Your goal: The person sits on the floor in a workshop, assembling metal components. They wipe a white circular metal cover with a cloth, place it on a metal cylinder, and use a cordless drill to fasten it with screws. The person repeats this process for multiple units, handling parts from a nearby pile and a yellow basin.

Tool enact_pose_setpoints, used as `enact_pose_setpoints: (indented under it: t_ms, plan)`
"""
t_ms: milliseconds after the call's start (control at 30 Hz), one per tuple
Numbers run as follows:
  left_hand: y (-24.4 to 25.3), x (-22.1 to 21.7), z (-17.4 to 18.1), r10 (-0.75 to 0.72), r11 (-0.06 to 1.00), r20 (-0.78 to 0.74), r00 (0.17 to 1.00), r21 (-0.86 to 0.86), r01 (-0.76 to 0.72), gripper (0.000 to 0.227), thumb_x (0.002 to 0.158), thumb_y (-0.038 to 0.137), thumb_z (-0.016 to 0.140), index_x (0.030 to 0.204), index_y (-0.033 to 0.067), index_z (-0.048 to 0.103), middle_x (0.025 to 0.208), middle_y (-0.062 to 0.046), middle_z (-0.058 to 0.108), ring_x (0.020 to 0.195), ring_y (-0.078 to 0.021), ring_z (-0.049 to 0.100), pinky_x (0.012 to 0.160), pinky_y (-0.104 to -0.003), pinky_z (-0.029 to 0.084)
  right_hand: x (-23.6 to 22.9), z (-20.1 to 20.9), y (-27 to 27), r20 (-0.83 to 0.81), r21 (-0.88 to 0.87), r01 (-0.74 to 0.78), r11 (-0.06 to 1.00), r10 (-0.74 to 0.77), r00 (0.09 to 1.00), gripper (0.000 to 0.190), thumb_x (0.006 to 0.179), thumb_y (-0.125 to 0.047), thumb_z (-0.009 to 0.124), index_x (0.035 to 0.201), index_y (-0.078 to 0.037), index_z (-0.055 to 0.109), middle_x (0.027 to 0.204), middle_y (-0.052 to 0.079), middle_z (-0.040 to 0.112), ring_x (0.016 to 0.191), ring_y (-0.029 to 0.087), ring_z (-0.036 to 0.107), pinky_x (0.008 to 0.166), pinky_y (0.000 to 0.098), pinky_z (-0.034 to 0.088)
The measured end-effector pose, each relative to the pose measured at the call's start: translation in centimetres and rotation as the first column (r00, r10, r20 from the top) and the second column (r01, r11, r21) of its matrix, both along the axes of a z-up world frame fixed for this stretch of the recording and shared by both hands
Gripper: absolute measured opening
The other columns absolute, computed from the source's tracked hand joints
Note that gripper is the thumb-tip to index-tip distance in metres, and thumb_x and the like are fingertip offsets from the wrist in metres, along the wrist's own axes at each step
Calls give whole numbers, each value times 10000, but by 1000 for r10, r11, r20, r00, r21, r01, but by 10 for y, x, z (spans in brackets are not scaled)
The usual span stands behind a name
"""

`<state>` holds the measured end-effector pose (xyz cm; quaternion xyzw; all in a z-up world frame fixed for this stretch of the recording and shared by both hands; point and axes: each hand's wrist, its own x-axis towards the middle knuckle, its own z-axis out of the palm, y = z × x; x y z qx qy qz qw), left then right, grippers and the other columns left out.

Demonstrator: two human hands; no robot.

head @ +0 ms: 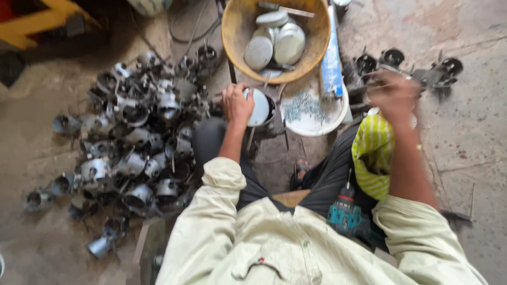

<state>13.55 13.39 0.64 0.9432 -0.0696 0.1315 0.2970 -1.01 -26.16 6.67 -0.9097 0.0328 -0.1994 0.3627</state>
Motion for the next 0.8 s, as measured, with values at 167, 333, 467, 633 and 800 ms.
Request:
enact_pose_setpoints:
  t_ms: [167,333,467,633,800]
  plan:
    - [-11,-10,-1,8,998,-182,983,-56,-19,226,923,313,695,1060,139,744,1121,-141,671,1057,-390,639,886,-526,488,60,-38,96,-702,-236,-264,935,23,712,278,833,-141,787,1109,-166,766,1128,106,759,984,302,723,795,453,584]
    - [-5,-7,-4,-97,989,-224,970,-133,68,328,925,353,702,1177,144,726,1234,-158,636,1157,-386,619,978,-496,516,56,-117,87,-667,-369,-241,898,-75,742,280,752,-239,859,987,-121,763,1043,181,747,975,397,709,826,493,578]
    - [-5,-18,26,-179,981,-309,934,14,192,738,736,508,855,1338,165,601,1404,-194,504,1311,-420,483,1013,-541,473,60,-162,76,-615,-363,-265,893,-15,789,220,790,-241,839,965,-123,775,1005,203,752,950,412,726,825,497,591]
    - [-15,-35,62,-182,927,-510,841,196,320,1119,570,540,957,1505,263,408,1605,-149,241,1452,-492,246,1031,-643,423,60,-149,76,-688,-300,-244,922,-32,725,249,719,-261,835,939,-159,778,975,187,747,934,417,714,812,515,576]
    - [-12,-32,67,-202,922,-526,826,183,341,1098,575,482,952,1511,261,421,1628,-161,236,1471,-487,287,1047,-638,456,55,-100,86,-550,-170,-203,964,78,832,187,773,-190,796,929,-96,753,925,170,739,879,362,715,782,477,583]
